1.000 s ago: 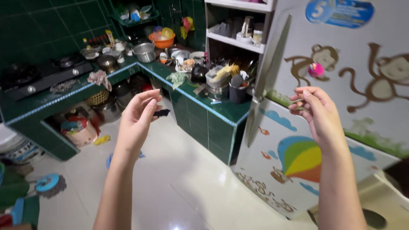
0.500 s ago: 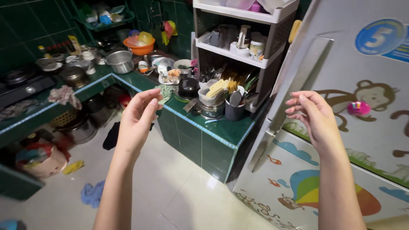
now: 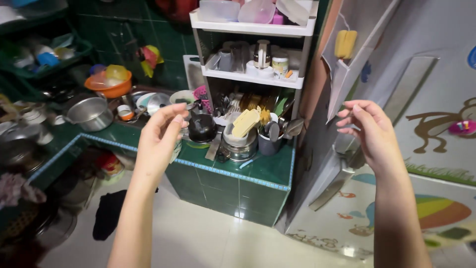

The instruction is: The recorder folds a cloth, prepares a placemat, and brings plates from the kitchen to set a dining table.

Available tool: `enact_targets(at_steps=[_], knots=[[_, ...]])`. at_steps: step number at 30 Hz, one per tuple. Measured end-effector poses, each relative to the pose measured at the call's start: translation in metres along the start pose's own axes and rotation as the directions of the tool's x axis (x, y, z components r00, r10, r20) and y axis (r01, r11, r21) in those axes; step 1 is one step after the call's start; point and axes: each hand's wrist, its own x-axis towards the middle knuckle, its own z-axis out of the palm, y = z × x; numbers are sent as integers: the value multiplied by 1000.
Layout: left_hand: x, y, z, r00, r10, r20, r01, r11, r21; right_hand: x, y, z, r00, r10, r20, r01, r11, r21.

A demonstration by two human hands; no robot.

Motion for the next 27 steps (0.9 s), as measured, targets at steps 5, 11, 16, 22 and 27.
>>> enact_targets(at_steps=[5, 11, 16, 22, 27], knots=[[43, -29, -38, 998, -7, 69, 9, 999, -31, 1, 8, 42, 996, 29, -85, -34, 998, -56], [80, -69, -58, 991, -35, 129, 43, 997, -61, 14, 21, 79, 989, 46, -141, -62, 992, -111], [116, -94, -64, 987, -65, 145, 75, 995, -61, 45, 42, 100, 986, 54, -156, -74, 989, -130], [171, -135, -66, 984, -51, 173, 61, 997, -56, 101, 77, 114, 987, 39, -155, -62, 987, -145], [230, -163, -54, 974, -43, 221, 62, 995, -81, 149, 94, 117, 986, 55, -157, -81, 983, -164]])
